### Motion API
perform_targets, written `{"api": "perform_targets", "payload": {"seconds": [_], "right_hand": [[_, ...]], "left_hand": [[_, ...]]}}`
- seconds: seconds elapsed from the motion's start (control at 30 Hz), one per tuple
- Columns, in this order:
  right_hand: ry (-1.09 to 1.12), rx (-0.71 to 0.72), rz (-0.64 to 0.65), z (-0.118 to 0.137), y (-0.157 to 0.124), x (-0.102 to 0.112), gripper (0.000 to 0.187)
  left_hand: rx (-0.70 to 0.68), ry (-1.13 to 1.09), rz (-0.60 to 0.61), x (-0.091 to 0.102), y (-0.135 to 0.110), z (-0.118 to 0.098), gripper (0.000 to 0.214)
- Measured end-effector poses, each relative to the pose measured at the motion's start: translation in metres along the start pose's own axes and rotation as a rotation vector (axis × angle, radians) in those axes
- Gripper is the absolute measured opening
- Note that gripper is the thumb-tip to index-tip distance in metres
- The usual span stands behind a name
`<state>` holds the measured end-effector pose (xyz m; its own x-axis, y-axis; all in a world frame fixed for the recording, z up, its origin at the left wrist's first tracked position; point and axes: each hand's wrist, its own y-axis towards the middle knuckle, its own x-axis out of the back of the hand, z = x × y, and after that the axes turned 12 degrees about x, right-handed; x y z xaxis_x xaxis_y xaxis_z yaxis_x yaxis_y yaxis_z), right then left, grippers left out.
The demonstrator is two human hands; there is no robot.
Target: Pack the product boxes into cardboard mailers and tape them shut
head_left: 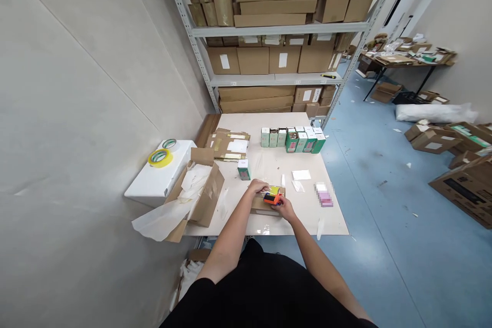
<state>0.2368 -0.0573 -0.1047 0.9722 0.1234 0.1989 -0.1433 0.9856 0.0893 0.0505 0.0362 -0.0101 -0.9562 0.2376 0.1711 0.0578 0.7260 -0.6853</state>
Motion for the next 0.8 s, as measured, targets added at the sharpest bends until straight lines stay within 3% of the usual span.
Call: {"api": "perform_targets", "payload": {"seconds": [0.1, 0.23, 0.47, 0.63, 0.8], "right_hand": [[0.047, -0.002, -0.006, 0.001, -0.001, 0.000, 0.038], [0.095, -0.005, -0.002, 0.004, -0.001, 0.000, 0.039], [0.060, 0.021, 0.013, 0.008, 0.002, 0.002, 0.037], [-0.038, -0.001, 0.029, 0.014, 0.005, 0.003, 0.039], [-0.051, 0.034, -0.022, 0.024, 0.005, 0.010, 0.052]], "left_hand": [[-0.100, -0.062, -0.006, 0.002, -0.006, -0.005, 0.032], [-0.259, -0.233, 0.117, 0.004, -0.020, -0.004, 0.049], [-0.286, -0.259, 0.183, 0.009, -0.035, -0.001, 0.055], [-0.373, -0.155, -0.001, 0.012, -0.037, -0.006, 0.045], [-0.409, -0.256, -0.203, 0.022, -0.040, 0.000, 0.036]]}}
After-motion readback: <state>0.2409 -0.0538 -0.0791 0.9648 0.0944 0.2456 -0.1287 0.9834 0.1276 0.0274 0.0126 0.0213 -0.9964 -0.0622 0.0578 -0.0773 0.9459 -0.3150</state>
